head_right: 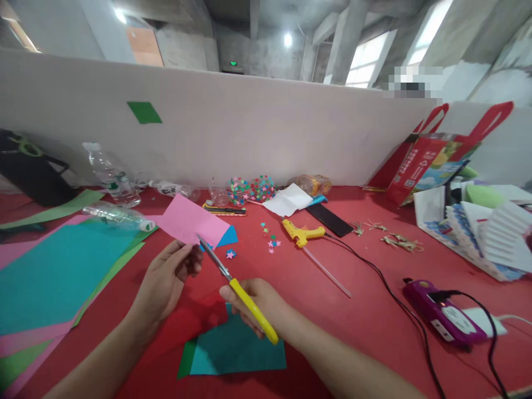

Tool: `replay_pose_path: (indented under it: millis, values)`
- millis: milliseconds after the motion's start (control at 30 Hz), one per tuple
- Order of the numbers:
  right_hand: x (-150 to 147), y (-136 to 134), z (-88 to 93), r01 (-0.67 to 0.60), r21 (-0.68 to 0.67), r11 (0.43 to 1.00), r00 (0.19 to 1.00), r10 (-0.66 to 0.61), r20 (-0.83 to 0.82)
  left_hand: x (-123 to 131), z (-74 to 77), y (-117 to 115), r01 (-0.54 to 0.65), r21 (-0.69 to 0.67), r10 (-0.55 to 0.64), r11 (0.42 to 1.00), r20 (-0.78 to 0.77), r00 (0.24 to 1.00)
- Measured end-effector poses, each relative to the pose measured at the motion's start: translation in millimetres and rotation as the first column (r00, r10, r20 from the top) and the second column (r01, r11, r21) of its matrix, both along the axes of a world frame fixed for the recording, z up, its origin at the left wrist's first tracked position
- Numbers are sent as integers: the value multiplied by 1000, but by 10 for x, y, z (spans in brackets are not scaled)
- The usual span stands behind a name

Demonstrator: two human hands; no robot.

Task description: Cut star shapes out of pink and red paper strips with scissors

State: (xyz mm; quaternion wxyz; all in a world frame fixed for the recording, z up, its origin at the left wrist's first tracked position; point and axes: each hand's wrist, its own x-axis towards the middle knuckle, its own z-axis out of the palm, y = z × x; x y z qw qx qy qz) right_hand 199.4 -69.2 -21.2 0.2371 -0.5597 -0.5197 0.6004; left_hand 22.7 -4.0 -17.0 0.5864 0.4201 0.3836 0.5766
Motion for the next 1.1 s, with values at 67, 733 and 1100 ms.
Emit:
replay_pose_path:
  millis: [67,733,1100]
  values:
    - [-17,-3,-13,13,2,1000,1000,-13,-11,25,27,-18,4,-41,-1,999,54,999]
    - [-7,-9,-59,23,105,994,999,-27,31,27,94,43,-12,-288,88,958,253,963]
    - [67,5,-196,-40,38,998,995,43,-92,-75,-204,165,-14,29,15,999,-28,1000]
